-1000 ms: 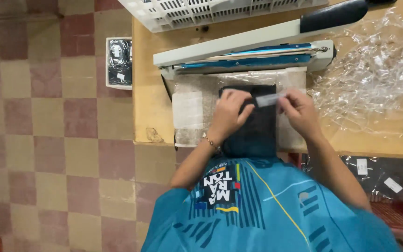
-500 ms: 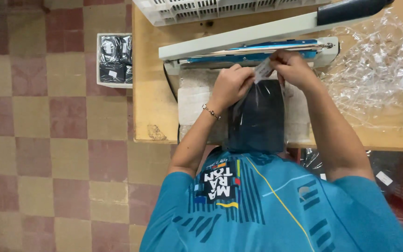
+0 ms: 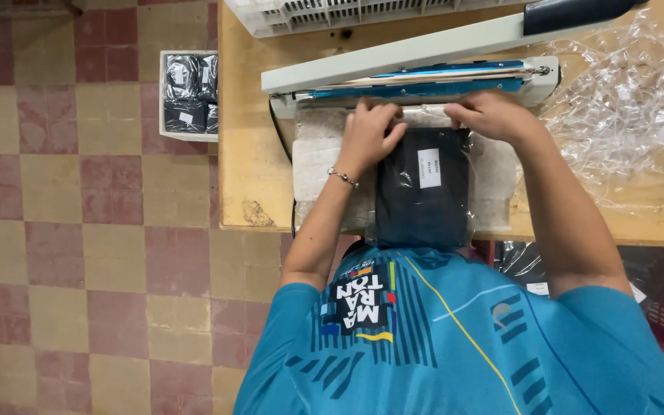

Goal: Packaging items into black plastic bags, applying labels, and sealing them with a heat sealer

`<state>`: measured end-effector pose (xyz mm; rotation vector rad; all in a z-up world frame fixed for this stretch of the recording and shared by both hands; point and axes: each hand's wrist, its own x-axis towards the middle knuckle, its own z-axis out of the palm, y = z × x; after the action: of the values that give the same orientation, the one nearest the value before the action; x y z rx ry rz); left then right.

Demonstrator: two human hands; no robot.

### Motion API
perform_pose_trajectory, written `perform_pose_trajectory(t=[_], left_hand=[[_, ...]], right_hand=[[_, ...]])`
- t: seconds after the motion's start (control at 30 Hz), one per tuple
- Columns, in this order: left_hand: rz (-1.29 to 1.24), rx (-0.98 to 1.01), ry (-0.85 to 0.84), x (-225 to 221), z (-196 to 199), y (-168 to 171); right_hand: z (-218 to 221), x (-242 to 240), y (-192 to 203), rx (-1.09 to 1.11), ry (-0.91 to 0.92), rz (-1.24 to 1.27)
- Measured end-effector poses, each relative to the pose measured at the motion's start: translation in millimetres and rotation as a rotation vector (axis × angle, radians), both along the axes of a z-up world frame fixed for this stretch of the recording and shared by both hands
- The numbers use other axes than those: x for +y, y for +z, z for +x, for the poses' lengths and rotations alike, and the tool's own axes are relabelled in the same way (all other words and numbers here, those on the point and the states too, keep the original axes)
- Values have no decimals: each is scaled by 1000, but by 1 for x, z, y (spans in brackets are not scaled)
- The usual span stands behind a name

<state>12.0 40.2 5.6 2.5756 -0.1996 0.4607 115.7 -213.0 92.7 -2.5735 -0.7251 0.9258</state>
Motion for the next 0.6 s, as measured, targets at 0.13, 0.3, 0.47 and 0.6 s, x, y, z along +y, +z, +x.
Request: perform_pose_trajectory(t=[0.13, 0.3, 0.47, 0.6], left_hand=[[72, 89, 140, 15, 3, -17], [-61, 254, 353, 25, -10, -13], [-141, 484, 351, 12, -16, -6], [-216, 453, 485, 7, -9, -13]], right_hand=[[-3, -39, -22, -196, -199, 249], [-11, -52, -53, -133, -414, 349], [-12, -46, -79, 27, -546, 379], [-11, -42, -96, -98, -627, 426]])
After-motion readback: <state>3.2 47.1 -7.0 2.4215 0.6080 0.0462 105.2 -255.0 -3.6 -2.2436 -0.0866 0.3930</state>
